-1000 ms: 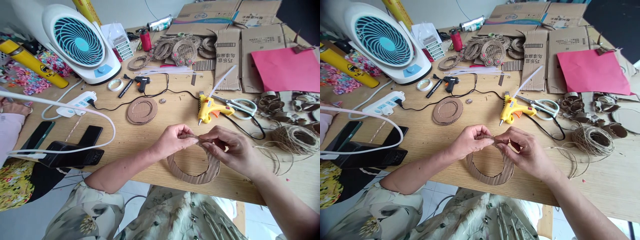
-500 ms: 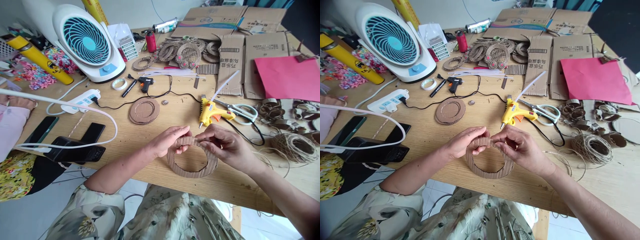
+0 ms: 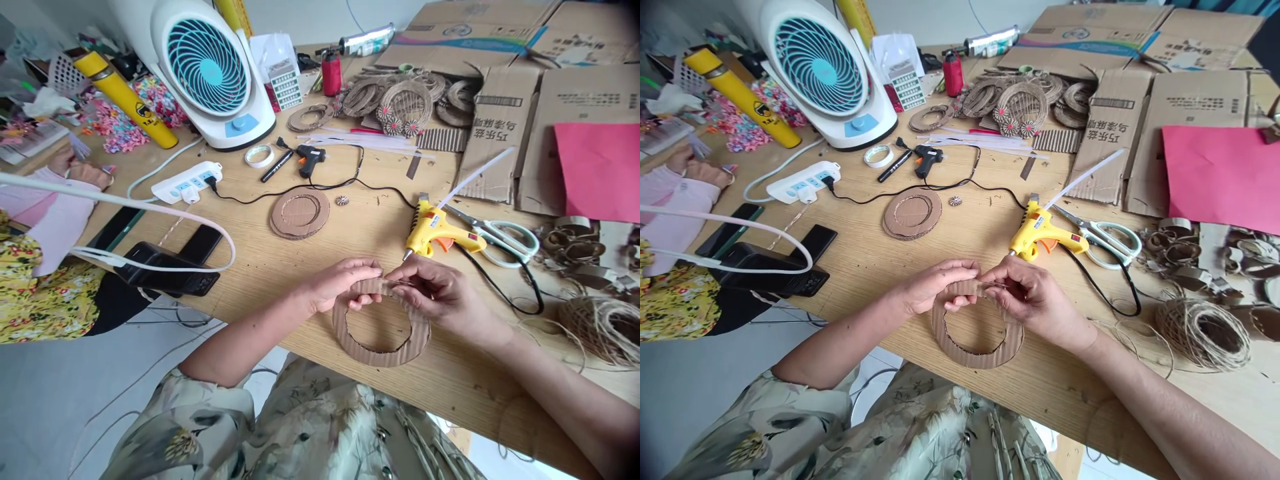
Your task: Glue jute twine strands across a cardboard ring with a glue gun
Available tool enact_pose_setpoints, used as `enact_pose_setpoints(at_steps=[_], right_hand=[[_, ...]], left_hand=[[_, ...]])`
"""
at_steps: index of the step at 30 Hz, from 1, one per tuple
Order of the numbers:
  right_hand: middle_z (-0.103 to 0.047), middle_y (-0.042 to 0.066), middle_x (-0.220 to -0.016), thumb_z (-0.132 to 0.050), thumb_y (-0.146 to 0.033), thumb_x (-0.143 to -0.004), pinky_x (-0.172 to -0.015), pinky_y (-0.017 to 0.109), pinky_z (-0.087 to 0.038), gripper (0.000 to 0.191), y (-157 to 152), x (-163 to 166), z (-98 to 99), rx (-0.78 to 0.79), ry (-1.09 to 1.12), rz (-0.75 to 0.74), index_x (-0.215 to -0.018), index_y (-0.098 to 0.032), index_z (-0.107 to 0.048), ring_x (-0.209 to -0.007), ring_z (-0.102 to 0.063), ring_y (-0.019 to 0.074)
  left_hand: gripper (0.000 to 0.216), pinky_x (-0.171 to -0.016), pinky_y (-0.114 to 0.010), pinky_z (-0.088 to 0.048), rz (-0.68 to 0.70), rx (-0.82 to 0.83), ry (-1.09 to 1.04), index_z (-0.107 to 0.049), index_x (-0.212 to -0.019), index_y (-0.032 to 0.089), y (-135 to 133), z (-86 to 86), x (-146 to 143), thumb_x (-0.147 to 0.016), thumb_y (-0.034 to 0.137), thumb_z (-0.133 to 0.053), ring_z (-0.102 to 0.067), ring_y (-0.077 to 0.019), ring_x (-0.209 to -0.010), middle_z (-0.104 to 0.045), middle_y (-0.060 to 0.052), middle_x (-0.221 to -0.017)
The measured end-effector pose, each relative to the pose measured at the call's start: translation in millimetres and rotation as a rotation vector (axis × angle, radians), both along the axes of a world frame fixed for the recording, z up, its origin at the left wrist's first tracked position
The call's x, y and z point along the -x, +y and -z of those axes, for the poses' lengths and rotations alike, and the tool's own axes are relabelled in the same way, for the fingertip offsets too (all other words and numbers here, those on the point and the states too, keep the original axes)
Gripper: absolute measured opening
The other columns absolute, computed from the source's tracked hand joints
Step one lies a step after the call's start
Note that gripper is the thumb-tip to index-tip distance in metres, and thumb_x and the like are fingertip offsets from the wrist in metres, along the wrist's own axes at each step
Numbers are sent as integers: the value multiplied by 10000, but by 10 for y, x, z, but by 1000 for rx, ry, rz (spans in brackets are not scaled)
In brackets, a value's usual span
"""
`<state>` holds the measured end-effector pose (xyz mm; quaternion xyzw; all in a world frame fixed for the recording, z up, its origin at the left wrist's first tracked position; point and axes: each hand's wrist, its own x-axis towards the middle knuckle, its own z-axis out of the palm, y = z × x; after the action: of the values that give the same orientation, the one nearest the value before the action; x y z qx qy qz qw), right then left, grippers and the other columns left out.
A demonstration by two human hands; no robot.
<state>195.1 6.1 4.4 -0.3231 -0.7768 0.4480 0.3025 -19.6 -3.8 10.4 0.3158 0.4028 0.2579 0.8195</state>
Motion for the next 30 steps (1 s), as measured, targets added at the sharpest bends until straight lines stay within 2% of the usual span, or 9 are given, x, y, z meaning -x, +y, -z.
enact_pose_setpoints(at_steps=[10, 15, 20, 26, 30], right_hand=[[-651, 24, -782, -627, -286, -925, -623, 267, -459, 137, 30, 40, 59, -71, 29, 13, -988, -215, -725, -639, -565, 113], [-651, 25, -818, -627, -261, -927, -598, 244, -442, 124, 26, 11, 45, -67, -1, -11, -999, -211, -715, -671, -578, 106], [-649, 23, -817, -623, -248, -931, -624, 239, -456, 124, 25, -38, 24, -79, -14, -23, -1005, -203, -711, -694, -595, 105], [-660, 25, -813, -627, -266, -927, -608, 243, -453, 126, 19, -52, 38, -119, -17, 0, -1001, -204, -708, -672, -592, 107], [-662, 31, -800, -625, -282, -926, -600, 249, -457, 124, 10, -62, 15, -103, -21, 27, -969, -199, -707, -672, -597, 117]], left_hand=[[232, -390, -120, -265, 47, 36, -27, -492, -875, 182, 59, 90, 42, -814, 329, -661, -456, -64, -440, -617, -23, -633], [181, -412, -151, -380, 99, 55, -111, -504, -882, 175, 64, 137, 56, -806, 278, -631, -511, -92, -472, -641, -42, -652], [161, -427, -158, -406, 94, 67, -152, -507, -893, 169, 59, 176, 37, -805, 250, -614, -538, -100, -493, -660, -58, -679], [146, -455, -184, -481, 122, -18, -148, -537, -920, 156, 65, 183, 72, -810, 231, -598, -581, -111, -537, -687, -67, -722], [212, -499, -215, -536, 128, -58, -197, -567, -950, 134, 83, 218, 104, -744, 173, -595, -630, -130, -592, -716, -85, -786]])
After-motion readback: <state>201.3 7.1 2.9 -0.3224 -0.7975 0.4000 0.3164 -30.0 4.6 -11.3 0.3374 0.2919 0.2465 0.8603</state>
